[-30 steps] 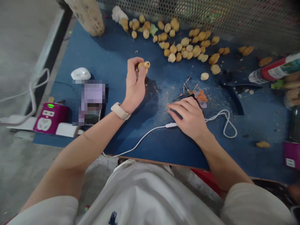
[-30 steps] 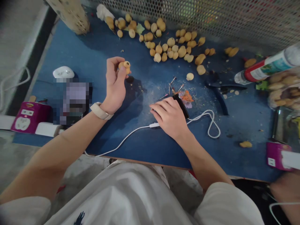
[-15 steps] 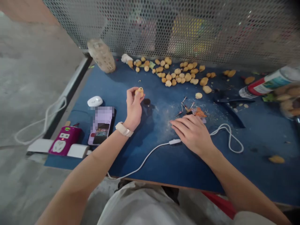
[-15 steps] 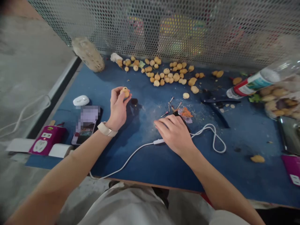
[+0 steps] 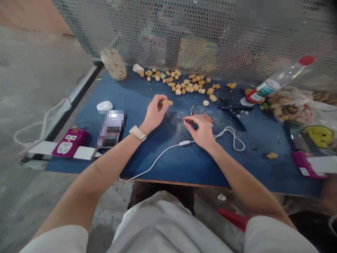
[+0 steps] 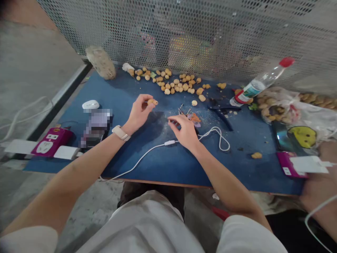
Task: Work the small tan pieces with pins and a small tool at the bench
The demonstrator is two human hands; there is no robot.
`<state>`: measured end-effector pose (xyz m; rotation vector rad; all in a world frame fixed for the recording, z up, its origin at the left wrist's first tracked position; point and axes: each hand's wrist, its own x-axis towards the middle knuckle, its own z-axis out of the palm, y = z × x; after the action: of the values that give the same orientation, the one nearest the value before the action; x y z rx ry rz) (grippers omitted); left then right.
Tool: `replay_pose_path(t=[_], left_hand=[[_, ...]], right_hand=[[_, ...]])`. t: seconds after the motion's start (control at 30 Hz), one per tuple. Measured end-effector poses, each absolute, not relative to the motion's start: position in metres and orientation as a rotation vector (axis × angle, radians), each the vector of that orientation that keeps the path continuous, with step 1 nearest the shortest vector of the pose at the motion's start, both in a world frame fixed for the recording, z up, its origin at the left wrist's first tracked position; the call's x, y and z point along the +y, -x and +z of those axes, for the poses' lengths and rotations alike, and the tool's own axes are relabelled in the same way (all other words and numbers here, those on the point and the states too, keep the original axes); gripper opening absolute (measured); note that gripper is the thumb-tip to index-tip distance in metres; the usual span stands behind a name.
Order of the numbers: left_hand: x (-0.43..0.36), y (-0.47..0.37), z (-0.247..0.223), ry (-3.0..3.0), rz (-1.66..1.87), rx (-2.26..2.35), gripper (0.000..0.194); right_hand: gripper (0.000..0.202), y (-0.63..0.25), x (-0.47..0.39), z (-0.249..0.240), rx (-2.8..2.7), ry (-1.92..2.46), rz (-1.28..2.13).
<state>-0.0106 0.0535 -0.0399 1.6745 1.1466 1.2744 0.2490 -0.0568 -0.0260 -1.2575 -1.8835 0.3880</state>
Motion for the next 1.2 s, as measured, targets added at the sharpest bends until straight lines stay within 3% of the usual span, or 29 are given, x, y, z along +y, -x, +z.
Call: replay_pose_path(t=[0.17,0.37,0.6,0.87,1.03,1.2], left_hand=[[0.038,0.007,-0.037,-2.117,1.130,0.926,0.030],[0.027,0.001,-0.032,-2.279,1.165,0.841,0.030],[0.020,-0.005,-0.026,-2.250,1.108,0.831,0.014],[0.015,-0.011,-0.027,-2.151,1.056,0.797,0.003],[0.012,-0.014,-0.031,-2.107,1.014,0.632,0.009],[0.008,-0.015,-0.033,-1.981,1.096,0.615,0.029]], right_hand=[[0.026,-0.254,-0.037,-0.038,-1.557,1.227,0.542],[0.033,-0.250,-0.031,-0.043,-1.550,1.152,0.708],[0.033,-0.248,-0.028,-0.042,-1.494,1.047,0.738],[0.052,-0.246,-0.022,-0.043,-1.380,1.042,0.796],[0.056,-0.244,-0.025,-0.040,-1.406,1.013,0.780],[0.051,-0.240,-0.031,-0.036,-1.506,0.985,0.648]])
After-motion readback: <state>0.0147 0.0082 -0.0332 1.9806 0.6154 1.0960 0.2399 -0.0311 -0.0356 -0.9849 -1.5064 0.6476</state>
